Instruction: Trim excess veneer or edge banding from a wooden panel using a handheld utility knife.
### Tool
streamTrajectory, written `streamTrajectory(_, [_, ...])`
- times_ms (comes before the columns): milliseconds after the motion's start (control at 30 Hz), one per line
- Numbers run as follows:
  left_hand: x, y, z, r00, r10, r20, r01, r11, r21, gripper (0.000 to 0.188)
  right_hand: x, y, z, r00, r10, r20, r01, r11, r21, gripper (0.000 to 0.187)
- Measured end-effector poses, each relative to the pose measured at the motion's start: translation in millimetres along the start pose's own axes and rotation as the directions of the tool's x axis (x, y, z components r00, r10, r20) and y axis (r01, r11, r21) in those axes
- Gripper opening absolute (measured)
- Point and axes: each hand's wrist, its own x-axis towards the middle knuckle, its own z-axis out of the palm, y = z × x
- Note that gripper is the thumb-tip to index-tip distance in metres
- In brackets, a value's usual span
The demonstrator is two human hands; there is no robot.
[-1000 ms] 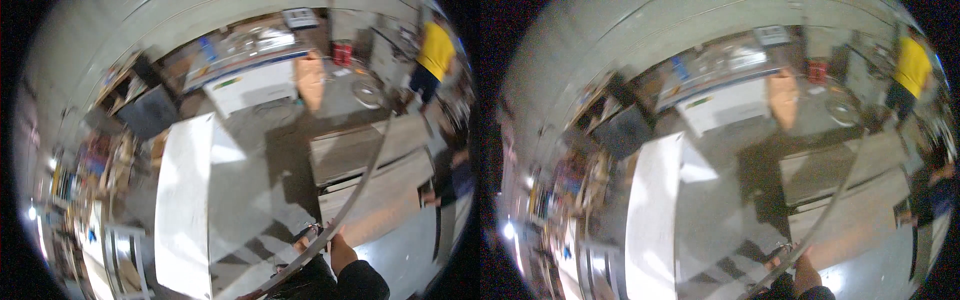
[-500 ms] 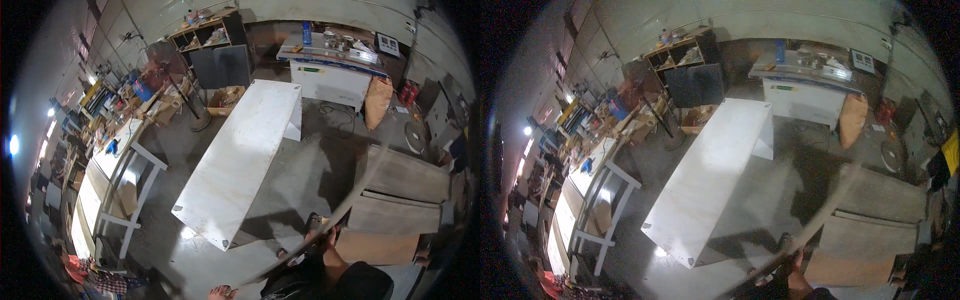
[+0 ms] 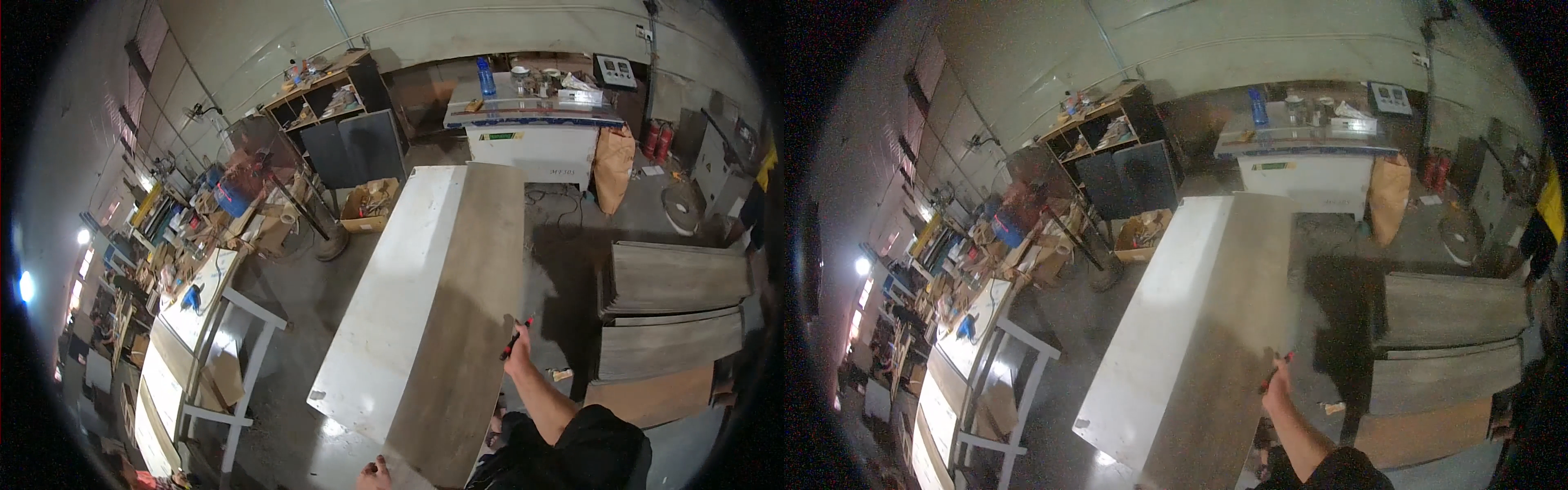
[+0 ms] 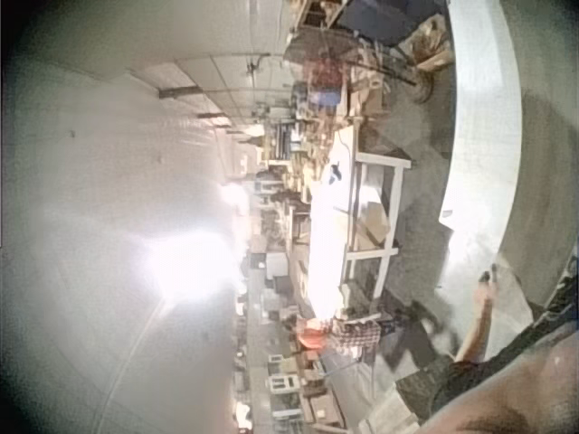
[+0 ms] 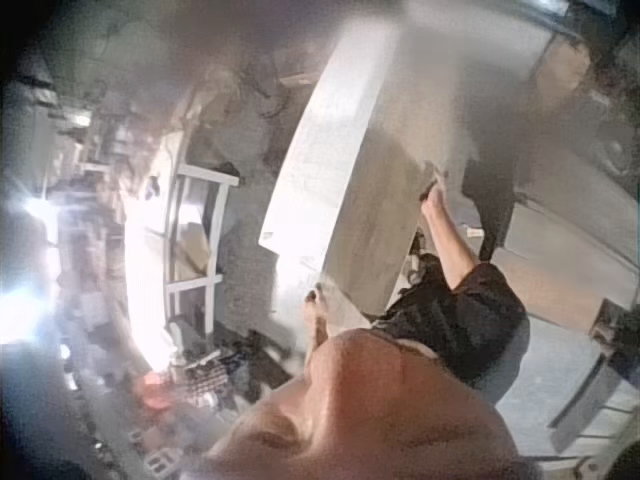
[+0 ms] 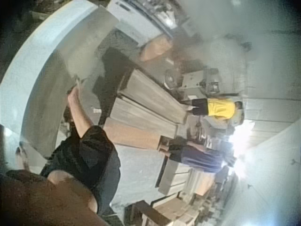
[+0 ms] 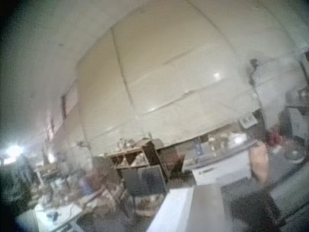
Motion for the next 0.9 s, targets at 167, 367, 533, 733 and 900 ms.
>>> streamTrajectory(167, [54, 51, -10, 0.975, -0.035, 0.22, 0.063, 0.991, -0.118, 0.081, 39, 1, 93, 0.993, 0.024, -0.115, -0.034, 0.996, -0.086, 0.044])
streamTrajectory(367, [152, 69, 13, 0.991, 0.132, 0.007, -0.132, 0.991, -0.004, 0.071, 95, 13, 126, 0.971, -0.088, -0.222, 0.026, 0.964, -0.266, 0.05])
streamTrajectory(533, [219, 68, 10, 0.925, 0.38, -0.012, -0.373, 0.912, 0.172, 0.054, 77, 32, 135, 0.955, -0.219, -0.2, 0.061, 0.804, -0.592, 0.045])
streamTrajectory(733, [291, -15, 31, 0.746, 0.606, 0.277, -0.576, 0.795, -0.189, 0.063, -46, 104, 48, 0.946, -0.214, -0.243, -0.041, 0.665, -0.745, 0.026])
streamTrajectory(900, [259, -26, 30, 0.587, 0.775, 0.236, -0.787, 0.614, -0.058, 0.072, -152, 229, -52, 0.905, -0.397, 0.15, 0.344, 0.48, -0.807, 0.035])
